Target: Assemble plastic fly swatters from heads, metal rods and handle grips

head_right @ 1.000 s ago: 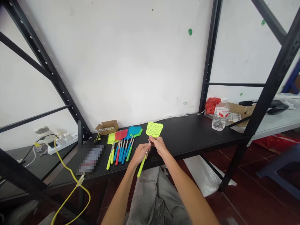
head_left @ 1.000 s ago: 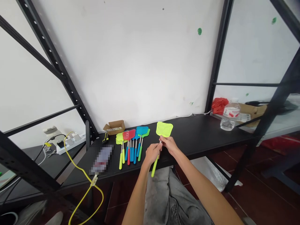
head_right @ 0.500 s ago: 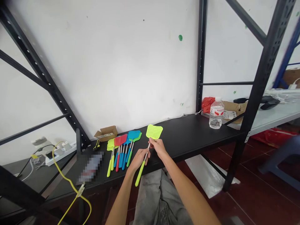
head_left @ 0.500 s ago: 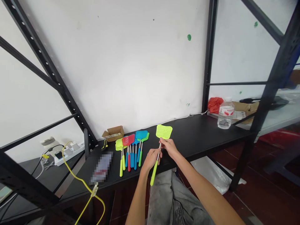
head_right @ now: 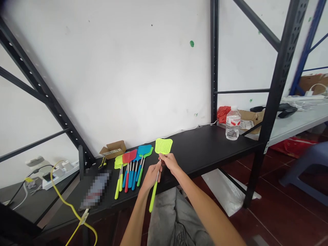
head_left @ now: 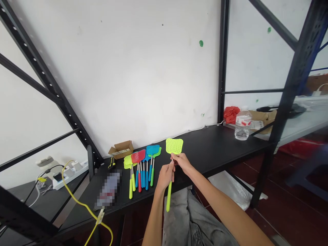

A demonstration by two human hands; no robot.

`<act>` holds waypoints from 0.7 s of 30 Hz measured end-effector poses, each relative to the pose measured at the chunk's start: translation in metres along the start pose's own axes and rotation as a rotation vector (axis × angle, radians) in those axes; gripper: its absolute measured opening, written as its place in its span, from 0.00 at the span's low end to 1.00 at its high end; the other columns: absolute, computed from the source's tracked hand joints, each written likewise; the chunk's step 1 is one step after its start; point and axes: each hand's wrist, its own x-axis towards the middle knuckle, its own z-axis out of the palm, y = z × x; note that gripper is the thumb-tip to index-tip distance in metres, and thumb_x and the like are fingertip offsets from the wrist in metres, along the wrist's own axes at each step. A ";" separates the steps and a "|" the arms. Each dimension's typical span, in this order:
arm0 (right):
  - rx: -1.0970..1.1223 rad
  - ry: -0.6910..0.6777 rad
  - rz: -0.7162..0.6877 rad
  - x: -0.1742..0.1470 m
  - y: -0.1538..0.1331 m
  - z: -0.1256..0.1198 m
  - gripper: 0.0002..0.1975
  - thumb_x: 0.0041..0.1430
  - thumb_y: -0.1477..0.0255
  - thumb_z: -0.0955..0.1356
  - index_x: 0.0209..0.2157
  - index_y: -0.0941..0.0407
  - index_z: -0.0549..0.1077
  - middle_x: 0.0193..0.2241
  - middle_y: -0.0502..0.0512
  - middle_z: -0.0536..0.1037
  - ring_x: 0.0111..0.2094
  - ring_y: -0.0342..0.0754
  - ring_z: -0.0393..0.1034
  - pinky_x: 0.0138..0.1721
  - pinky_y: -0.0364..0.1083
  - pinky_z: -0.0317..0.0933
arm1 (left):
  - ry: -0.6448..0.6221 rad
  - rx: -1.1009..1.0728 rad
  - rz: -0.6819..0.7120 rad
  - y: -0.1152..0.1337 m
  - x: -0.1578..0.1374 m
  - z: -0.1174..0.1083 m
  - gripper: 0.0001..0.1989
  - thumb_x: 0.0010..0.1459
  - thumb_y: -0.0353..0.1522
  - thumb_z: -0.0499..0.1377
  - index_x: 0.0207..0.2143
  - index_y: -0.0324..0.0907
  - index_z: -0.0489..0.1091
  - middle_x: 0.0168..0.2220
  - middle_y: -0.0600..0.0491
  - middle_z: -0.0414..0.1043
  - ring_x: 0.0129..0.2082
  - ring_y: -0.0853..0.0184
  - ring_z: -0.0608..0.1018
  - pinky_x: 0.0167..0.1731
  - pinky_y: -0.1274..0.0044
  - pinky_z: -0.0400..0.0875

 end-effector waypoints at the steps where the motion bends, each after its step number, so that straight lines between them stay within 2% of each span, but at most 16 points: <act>1: 0.006 0.009 0.006 0.001 0.000 0.000 0.22 0.44 0.52 0.74 0.20 0.59 0.75 0.15 0.50 0.71 0.17 0.41 0.63 0.21 0.42 0.58 | 0.001 -0.023 0.011 0.001 -0.001 0.001 0.30 0.61 0.54 0.42 0.22 0.41 0.63 0.09 0.58 0.61 0.12 0.72 0.64 0.21 0.80 0.56; 6: 0.055 0.076 0.037 0.006 -0.004 -0.003 0.22 0.43 0.53 0.74 0.20 0.59 0.74 0.15 0.49 0.69 0.18 0.39 0.62 0.21 0.40 0.57 | -0.041 -0.128 0.029 0.005 -0.009 0.004 0.28 0.62 0.53 0.42 0.22 0.42 0.61 0.08 0.59 0.59 0.10 0.73 0.61 0.18 0.80 0.54; 12: 0.101 0.147 0.069 0.013 -0.018 -0.006 0.18 0.47 0.58 0.74 0.20 0.59 0.74 0.17 0.50 0.69 0.20 0.39 0.63 0.22 0.40 0.59 | -0.093 -0.107 0.009 0.008 -0.026 -0.003 0.27 0.62 0.53 0.43 0.21 0.43 0.59 0.07 0.59 0.59 0.09 0.73 0.60 0.17 0.81 0.53; 21: 0.092 0.173 0.062 0.031 -0.048 -0.014 0.15 0.49 0.64 0.75 0.19 0.59 0.73 0.16 0.50 0.70 0.19 0.39 0.63 0.22 0.39 0.58 | -0.088 -0.104 -0.016 0.022 -0.040 -0.006 0.26 0.62 0.52 0.45 0.21 0.44 0.57 0.07 0.60 0.58 0.08 0.72 0.61 0.16 0.81 0.53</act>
